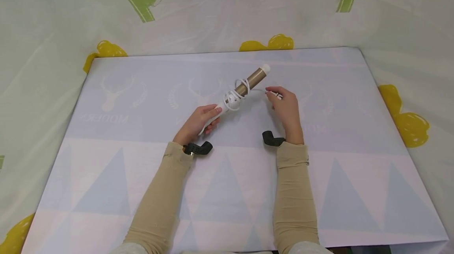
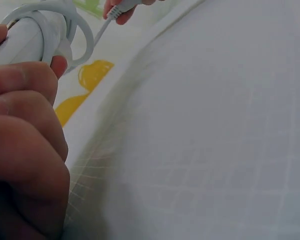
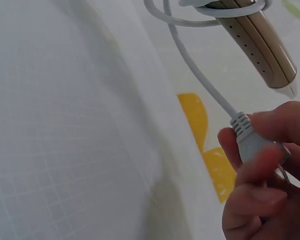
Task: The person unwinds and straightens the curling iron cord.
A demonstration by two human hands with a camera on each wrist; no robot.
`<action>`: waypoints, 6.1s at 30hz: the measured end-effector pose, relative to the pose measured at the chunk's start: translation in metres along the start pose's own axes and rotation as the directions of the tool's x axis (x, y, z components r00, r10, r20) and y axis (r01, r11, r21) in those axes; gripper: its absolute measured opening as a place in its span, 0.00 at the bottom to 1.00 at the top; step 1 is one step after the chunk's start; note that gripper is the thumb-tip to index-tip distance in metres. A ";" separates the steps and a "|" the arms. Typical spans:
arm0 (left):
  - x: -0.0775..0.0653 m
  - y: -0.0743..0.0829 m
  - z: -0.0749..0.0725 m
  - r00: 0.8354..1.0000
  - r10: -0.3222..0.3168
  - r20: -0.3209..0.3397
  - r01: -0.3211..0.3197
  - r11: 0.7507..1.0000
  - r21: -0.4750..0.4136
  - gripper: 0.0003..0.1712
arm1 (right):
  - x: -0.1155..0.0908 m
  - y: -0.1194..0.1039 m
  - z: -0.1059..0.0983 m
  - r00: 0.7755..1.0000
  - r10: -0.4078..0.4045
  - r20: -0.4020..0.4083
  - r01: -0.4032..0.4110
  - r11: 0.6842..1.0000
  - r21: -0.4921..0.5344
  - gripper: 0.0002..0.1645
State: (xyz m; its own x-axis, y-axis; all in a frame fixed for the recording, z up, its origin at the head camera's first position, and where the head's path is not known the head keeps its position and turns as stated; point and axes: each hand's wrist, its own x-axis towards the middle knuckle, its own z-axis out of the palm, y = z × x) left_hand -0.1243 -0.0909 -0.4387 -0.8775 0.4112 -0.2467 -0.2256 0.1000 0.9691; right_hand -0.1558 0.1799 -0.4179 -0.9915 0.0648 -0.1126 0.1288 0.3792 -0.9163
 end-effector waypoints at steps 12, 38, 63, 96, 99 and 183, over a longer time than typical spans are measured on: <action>-0.001 -0.001 -0.001 0.999 0.025 0.029 -0.028 0.995 0.091 0.30 | -0.002 -0.004 -0.005 0.997 0.021 -0.070 -0.017 0.998 0.054 0.18; 0.002 -0.002 -0.003 0.986 0.105 0.132 -0.136 0.959 0.249 0.27 | -0.002 -0.010 -0.013 0.951 -0.114 -0.289 0.200 0.936 0.291 0.16; 0.002 -0.002 -0.003 0.990 0.063 0.130 -0.097 0.956 0.276 0.24 | -0.020 -0.048 -0.008 0.829 -0.345 -0.440 0.434 0.893 0.119 0.15; 0.000 -0.001 -0.008 0.998 -0.042 0.053 0.042 0.999 -0.004 0.32 | -0.013 -0.035 -0.006 0.935 -0.218 -0.280 0.307 0.894 0.328 0.23; 0.000 0.000 -0.008 0.998 -0.036 0.057 0.037 0.999 -0.024 0.31 | -0.013 -0.033 -0.006 0.937 -0.215 -0.276 0.299 0.902 0.311 0.24; -0.001 -0.003 -0.010 0.990 0.056 0.130 -0.038 0.989 -0.143 0.27 | -0.002 0.000 -0.019 0.955 -0.153 -0.255 0.064 0.944 -0.325 0.17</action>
State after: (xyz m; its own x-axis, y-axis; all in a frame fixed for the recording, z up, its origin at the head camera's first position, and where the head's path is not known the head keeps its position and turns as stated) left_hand -0.1270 -0.1004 -0.4419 -0.8263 0.5307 -0.1889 -0.2506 -0.0460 0.9670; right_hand -0.1539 0.1975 -0.4102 -0.9620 0.2396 0.1308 0.0633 0.6619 -0.7469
